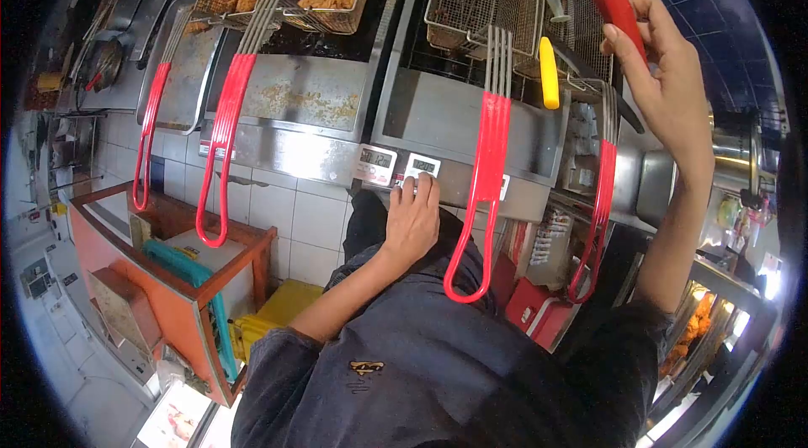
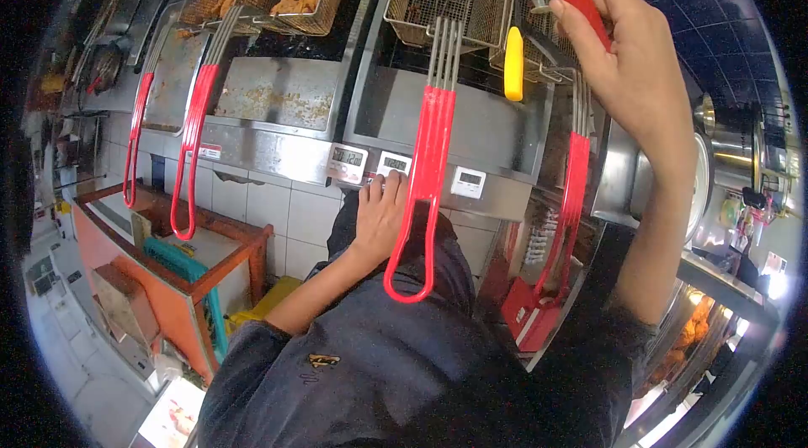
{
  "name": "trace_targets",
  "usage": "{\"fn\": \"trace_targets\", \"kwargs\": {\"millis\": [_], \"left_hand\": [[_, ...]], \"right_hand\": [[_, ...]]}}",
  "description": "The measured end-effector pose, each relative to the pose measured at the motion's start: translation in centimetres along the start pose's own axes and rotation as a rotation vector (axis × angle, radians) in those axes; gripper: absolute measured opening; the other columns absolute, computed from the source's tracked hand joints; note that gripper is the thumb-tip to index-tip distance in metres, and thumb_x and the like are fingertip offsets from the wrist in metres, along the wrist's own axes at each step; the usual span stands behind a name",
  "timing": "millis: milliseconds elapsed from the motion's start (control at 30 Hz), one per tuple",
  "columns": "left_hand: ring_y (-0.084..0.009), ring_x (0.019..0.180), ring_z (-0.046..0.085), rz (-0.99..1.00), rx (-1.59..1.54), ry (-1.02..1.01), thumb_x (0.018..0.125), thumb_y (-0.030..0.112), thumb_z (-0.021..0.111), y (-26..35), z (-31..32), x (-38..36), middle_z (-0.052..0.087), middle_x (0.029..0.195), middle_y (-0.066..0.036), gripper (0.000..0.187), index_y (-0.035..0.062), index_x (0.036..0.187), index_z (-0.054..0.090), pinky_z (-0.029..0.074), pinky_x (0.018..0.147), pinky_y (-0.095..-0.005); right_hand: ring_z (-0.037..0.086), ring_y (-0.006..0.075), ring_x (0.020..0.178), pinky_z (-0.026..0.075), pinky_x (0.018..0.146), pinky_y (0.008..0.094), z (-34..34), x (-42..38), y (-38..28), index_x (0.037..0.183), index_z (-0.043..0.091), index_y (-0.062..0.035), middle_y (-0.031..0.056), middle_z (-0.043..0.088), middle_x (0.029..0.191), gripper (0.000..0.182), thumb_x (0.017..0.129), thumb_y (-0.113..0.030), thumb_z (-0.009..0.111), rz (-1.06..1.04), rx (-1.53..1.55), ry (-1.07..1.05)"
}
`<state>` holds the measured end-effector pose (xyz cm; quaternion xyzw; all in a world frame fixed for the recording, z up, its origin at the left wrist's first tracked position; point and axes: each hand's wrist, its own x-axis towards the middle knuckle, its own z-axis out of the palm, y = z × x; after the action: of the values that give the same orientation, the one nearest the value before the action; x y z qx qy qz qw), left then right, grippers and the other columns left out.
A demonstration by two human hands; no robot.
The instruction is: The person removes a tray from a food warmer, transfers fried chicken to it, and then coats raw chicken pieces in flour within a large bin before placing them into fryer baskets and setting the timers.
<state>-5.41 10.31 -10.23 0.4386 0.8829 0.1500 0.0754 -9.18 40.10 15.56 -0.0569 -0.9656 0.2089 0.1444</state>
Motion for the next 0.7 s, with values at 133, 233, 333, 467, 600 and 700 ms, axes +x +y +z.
{"fn": "trace_targets", "kwargs": {"millis": [133, 233, 333, 467, 600, 700], "left_hand": [[-0.0355, 0.115, 0.05, 0.012, -0.002, -0.023, 0.08, 0.015, 0.063, -0.1, -0.4, 0.1, 0.05, 0.128, -0.018, 0.05, -0.0028, 0.126, 0.051, 0.041, 0.096, -0.0485], [-0.0355, 0.116, 0.049, 0.015, 0.019, -0.039, 0.079, 0.016, 0.064, -0.2, -0.6, 0.1, 0.049, 0.13, -0.017, 0.052, -0.0016, 0.127, 0.051, 0.04, 0.097, -0.0486], [-0.0354, 0.116, 0.049, -0.003, -0.001, -0.053, 0.079, 0.016, 0.064, -0.3, -0.8, 0.2, 0.049, 0.132, -0.016, 0.055, -0.0016, 0.129, 0.05, 0.04, 0.097, -0.0486], [-0.0344, 0.116, 0.05, -0.02, 0.011, -0.053, 0.078, 0.016, 0.063, 0.0, -0.9, 0.0, 0.05, 0.131, -0.015, 0.057, -0.0019, 0.131, 0.05, 0.04, 0.097, -0.0472], [-0.0322, 0.116, 0.05, 0.005, -0.002, -0.025, 0.079, 0.017, 0.063, -0.1, -1.1, -0.1, 0.05, 0.13, -0.016, 0.056, -0.0026, 0.13, 0.051, 0.039, 0.097, -0.045], [-0.0305, 0.113, 0.051, 0.008, -0.043, 0.022, 0.079, 0.017, 0.063, -0.7, -1.0, -0.7, 0.052, 0.126, -0.015, 0.055, -0.0027, 0.13, 0.051, 0.038, 0.095, -0.0441]], "right_hand": [[0.061, 0.0096, 0.077, 0.047, 0.074, 0.026, -0.7, 0.1, 0.5, 0.11, 0.055, -0.0001, 0.0081, 0.067, 0.08, 0.022, 0.098, -0.017, 0.059, 0.013, -0.033, -0.064], [0.06, 0.007, 0.08, 0.047, 0.076, 0.0245, -0.7, 0.1, 1.0, 0.111, 0.055, -0.0003, 0.0058, 0.067, 0.082, 0.022, 0.099, -0.018, 0.058, 0.046, -0.063, -0.091], [0.06, 0.0071, 0.08, 0.047, 0.076, 0.0246, -0.6, -0.1, 1.5, 0.112, 0.055, -0.0004, 0.0057, 0.067, 0.082, 0.022, 0.099, -0.018, 0.058, 0.066, -0.076, -0.095], [0.059, 0.0073, 0.079, 0.046, 0.076, 0.0247, -0.8, -0.3, 2.0, 0.113, 0.055, -0.0008, 0.0053, 0.066, 0.082, 0.023, 0.099, -0.019, 0.058, 0.056, -0.069, -0.085], [0.059, 0.007, 0.079, 0.046, 0.076, 0.0248, -1.2, -0.7, 2.0, 0.114, 0.055, -0.0015, 0.0049, 0.066, 0.081, 0.023, 0.099, -0.019, 0.058, 0.052, -0.07, -0.084], [0.059, 0.0067, 0.078, 0.046, 0.076, 0.0246, -1.1, -1.0, 2.1, 0.114, 0.055, -0.0019, 0.0047, 0.066, 0.081, 0.023, 0.099, -0.019, 0.058, 0.052, -0.073, -0.069]]}}
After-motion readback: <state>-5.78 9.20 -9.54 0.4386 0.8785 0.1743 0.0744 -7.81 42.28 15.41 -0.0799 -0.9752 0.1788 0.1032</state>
